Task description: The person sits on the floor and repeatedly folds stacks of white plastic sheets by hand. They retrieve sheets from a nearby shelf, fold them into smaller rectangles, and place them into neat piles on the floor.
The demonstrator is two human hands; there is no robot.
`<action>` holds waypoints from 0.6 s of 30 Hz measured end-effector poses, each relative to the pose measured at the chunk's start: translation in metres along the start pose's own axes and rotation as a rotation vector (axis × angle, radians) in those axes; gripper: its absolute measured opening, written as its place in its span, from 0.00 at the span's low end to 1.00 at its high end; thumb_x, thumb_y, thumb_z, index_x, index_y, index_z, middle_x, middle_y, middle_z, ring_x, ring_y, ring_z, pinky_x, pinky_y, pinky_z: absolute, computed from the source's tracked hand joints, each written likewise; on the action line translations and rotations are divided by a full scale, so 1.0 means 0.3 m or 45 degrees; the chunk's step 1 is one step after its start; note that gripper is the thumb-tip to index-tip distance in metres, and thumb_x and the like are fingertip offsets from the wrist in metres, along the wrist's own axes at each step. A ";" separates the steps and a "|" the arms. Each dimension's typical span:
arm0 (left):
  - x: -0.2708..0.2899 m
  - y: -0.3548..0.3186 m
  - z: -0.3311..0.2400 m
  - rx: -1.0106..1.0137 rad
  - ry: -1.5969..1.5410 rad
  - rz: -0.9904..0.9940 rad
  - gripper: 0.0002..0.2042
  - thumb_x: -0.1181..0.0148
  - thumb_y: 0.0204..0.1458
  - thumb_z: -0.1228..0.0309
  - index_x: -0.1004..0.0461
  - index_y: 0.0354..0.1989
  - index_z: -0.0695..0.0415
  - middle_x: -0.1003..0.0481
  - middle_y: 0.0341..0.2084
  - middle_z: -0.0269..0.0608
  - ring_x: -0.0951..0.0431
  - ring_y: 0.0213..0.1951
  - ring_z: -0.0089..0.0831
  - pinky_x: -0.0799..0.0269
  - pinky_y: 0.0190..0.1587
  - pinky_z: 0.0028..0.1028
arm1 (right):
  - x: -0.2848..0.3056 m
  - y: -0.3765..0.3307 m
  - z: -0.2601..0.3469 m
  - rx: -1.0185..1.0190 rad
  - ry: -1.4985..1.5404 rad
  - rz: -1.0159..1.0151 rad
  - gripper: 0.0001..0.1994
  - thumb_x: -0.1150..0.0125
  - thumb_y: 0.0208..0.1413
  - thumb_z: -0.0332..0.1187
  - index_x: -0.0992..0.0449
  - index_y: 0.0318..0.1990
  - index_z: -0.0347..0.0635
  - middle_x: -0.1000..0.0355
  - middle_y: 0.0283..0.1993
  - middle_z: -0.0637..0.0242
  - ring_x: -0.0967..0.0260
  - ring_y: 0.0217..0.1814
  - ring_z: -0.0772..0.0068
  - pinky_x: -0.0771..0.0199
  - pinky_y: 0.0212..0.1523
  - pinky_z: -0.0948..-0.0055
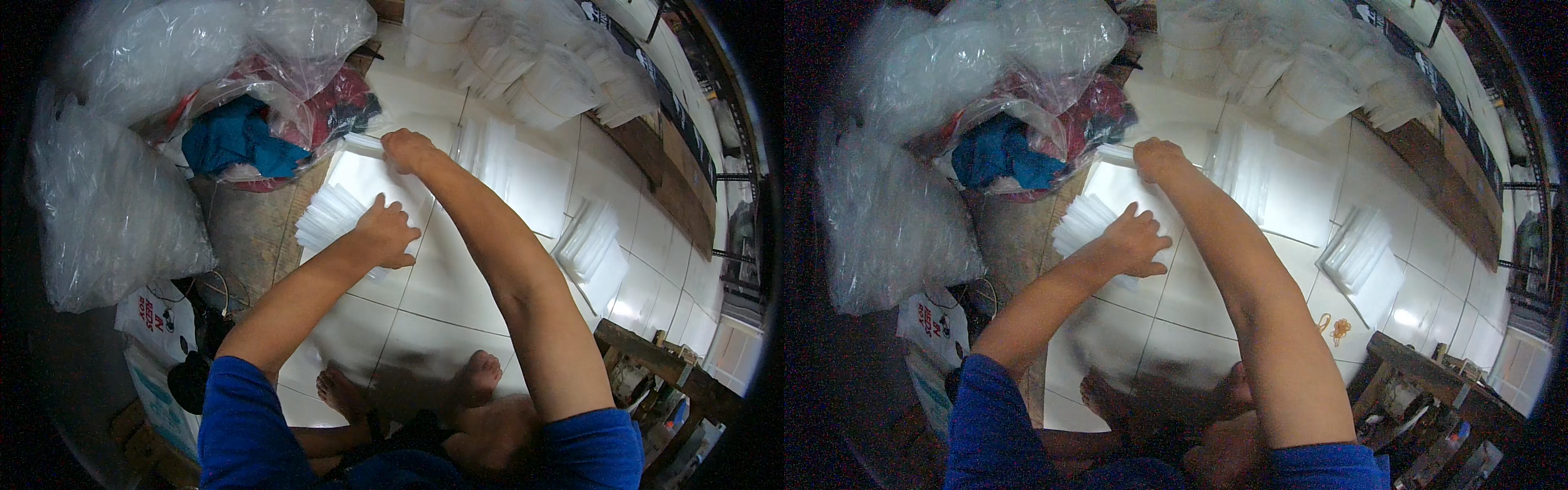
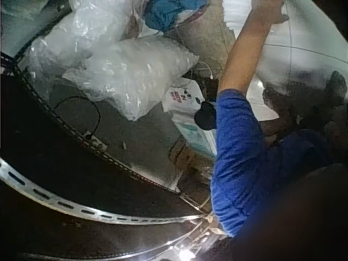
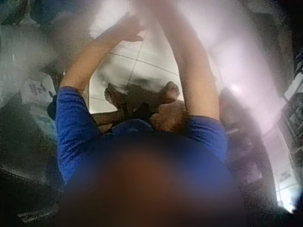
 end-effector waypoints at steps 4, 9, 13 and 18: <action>0.006 -0.066 -0.022 0.046 -0.066 -0.071 0.24 0.35 0.44 0.45 0.20 0.40 0.52 0.28 0.44 0.49 0.30 0.50 0.44 0.36 0.57 0.53 | 0.004 -0.006 -0.005 0.003 0.006 0.055 0.18 0.43 0.54 0.29 0.25 0.53 0.37 0.26 0.54 0.49 0.26 0.57 0.53 0.25 0.56 0.58; 0.008 -0.075 -0.044 -0.036 0.054 -0.202 0.27 0.33 0.43 0.46 0.21 0.43 0.56 0.33 0.54 0.51 0.35 0.57 0.45 0.38 0.60 0.52 | -0.003 -0.017 0.007 0.019 -0.048 -0.057 0.18 0.42 0.54 0.32 0.25 0.51 0.36 0.25 0.51 0.51 0.25 0.54 0.53 0.23 0.53 0.58; -0.043 -0.090 -0.046 -0.062 0.154 -0.300 0.33 0.33 0.44 0.48 0.26 0.52 0.62 0.40 0.64 0.51 0.40 0.64 0.45 0.41 0.62 0.50 | -0.028 -0.015 -0.027 0.026 -0.049 -0.283 0.21 0.40 0.57 0.39 0.29 0.54 0.37 0.24 0.46 0.48 0.23 0.48 0.48 0.22 0.47 0.56; -0.078 -0.103 -0.055 -0.017 0.153 -0.248 0.36 0.34 0.46 0.48 0.31 0.57 0.66 0.43 0.67 0.50 0.42 0.66 0.44 0.41 0.62 0.46 | 0.013 -0.111 0.019 0.132 -0.151 -0.570 0.25 0.39 0.55 0.36 0.35 0.59 0.42 0.30 0.54 0.50 0.31 0.58 0.49 0.27 0.53 0.54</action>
Point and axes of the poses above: each hand's wrist, its own y-axis towards the middle knuckle, its own x-axis out of the back of the hand, z = x × y, the point moved 3 cm from there along y, towards the middle knuckle
